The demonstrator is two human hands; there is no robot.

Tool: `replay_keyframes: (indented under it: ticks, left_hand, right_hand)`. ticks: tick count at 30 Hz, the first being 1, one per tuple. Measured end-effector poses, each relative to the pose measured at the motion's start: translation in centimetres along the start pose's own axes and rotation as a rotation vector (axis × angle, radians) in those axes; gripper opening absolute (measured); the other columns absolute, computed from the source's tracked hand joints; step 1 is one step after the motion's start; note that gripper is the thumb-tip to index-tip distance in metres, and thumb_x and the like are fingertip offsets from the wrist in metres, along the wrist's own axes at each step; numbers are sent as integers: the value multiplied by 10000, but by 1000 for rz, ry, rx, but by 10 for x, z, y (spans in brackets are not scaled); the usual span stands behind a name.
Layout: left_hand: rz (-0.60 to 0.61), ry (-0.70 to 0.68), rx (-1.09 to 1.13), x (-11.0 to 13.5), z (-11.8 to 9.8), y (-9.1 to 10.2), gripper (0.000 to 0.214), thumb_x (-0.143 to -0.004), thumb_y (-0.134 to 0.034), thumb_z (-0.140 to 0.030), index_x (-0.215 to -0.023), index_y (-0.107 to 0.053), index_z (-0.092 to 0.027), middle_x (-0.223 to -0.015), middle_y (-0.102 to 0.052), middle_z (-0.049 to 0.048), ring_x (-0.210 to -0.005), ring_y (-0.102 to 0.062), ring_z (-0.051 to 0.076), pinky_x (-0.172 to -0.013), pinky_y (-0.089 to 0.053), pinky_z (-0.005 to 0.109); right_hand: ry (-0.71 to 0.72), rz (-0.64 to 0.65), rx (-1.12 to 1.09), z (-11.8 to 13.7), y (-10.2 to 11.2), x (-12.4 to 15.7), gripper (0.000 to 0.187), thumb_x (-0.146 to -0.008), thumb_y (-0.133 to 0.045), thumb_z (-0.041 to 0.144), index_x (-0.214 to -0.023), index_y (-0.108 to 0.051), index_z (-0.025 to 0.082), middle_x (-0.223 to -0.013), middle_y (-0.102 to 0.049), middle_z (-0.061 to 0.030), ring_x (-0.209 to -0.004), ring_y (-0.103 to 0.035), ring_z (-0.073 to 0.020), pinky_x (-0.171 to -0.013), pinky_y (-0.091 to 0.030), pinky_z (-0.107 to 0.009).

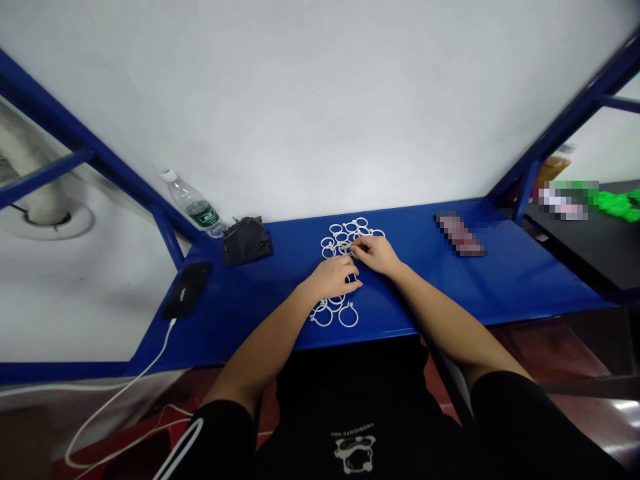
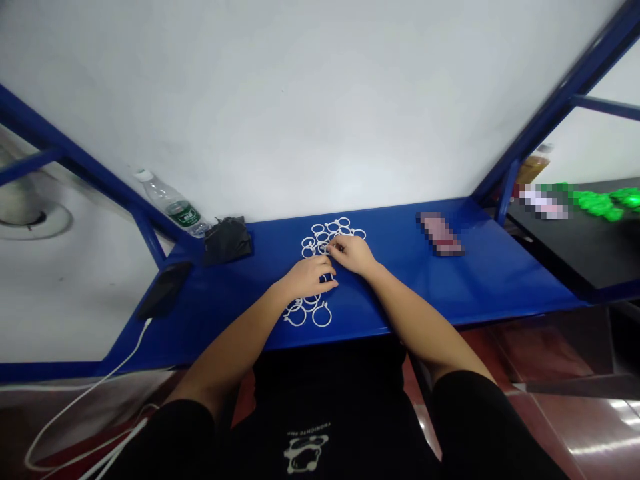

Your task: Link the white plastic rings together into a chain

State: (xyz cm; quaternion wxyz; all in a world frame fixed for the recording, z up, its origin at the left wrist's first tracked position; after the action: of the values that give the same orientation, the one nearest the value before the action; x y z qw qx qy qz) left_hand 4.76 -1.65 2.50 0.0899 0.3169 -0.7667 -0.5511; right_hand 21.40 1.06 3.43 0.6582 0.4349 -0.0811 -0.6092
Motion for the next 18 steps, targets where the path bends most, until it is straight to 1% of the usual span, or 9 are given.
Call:
replay_keyframes:
  ticks: [3, 5, 9, 12, 14, 16, 18]
  left_hand:
    - [-59, -44, -16, -2, 1, 2, 197, -1000, -677, -370, -969, -781, -206, -992, -737, 65, -1006, -705, 233, -944, -568, 395]
    - [-115, -42, -19, -2, 2, 4, 202, -1019, -650, -347, -958, -775, -201, -972, -744, 64, -972, -711, 220, -933, -568, 383]
    - [-280, 23, 15, 0, 8, 11, 188, -1029, -640, -341, -1010, -774, -211, -1040, -768, 64, -960, -728, 199, -886, -581, 343]
    - [-429, 56, 80, 2, 14, 18, 191, -1041, -625, -339, -1077, -780, -233, -1129, -788, 60, -1023, -745, 194, -913, -588, 334]
    - [-513, 80, 112, 3, 17, 21, 199, -1045, -619, -342, -1083, -787, -242, -1133, -799, 53, -1043, -753, 193, -929, -591, 332]
    - [-569, 112, 122, 4, 20, 24, 205, -1047, -616, -346, -1068, -792, -243, -1099, -810, 47, -1018, -762, 191, -919, -593, 327]
    - [-598, 136, 119, 5, 22, 26, 209, -1048, -611, -345, -1061, -793, -242, -1072, -814, 44, -1000, -766, 188, -909, -592, 319]
  right_hand:
    - [-4, 8, 1, -1, -1, 0, 179, -955, -649, 318, -870, -763, 208, -766, -750, -17, -654, -631, -148, -654, -438, -270]
    - [-2, 12, 3, -2, -1, -1, 185, -955, -643, 317, -863, -759, 207, -762, -746, -15, -650, -626, -146, -651, -436, -268]
    - [11, 6, -20, -2, 0, -1, 182, -952, -637, 314, -870, -762, 210, -764, -751, -16, -646, -632, -148, -646, -444, -265]
    - [39, -11, -45, 1, 1, 0, 177, -952, -633, 317, -919, -770, 210, -795, -762, -23, -661, -645, -153, -658, -461, -268]
    - [77, -19, -69, 6, 3, 2, 190, -958, -613, 315, -966, -772, 210, -820, -764, -28, -670, -649, -153, -666, -473, -272]
    - [124, -14, -87, 11, 5, 3, 200, -960, -598, 311, -999, -769, 215, -844, -763, -32, -681, -651, -153, -671, -483, -274]
    - [166, -1, -91, 15, 6, 4, 195, -960, -610, 324, -1011, -766, 220, -844, -755, -31, -685, -648, -152, -669, -485, -274]
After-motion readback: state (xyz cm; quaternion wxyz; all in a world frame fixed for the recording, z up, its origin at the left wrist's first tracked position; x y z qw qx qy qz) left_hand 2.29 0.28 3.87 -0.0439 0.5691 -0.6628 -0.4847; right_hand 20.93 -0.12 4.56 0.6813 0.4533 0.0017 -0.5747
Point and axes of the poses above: each hand's wrist, its own x-axis away from the middle knuckle, its own y-axis out of the back of the hand, z = x × y, the point moved 4 cm from there along -x, towards the middle knuckle
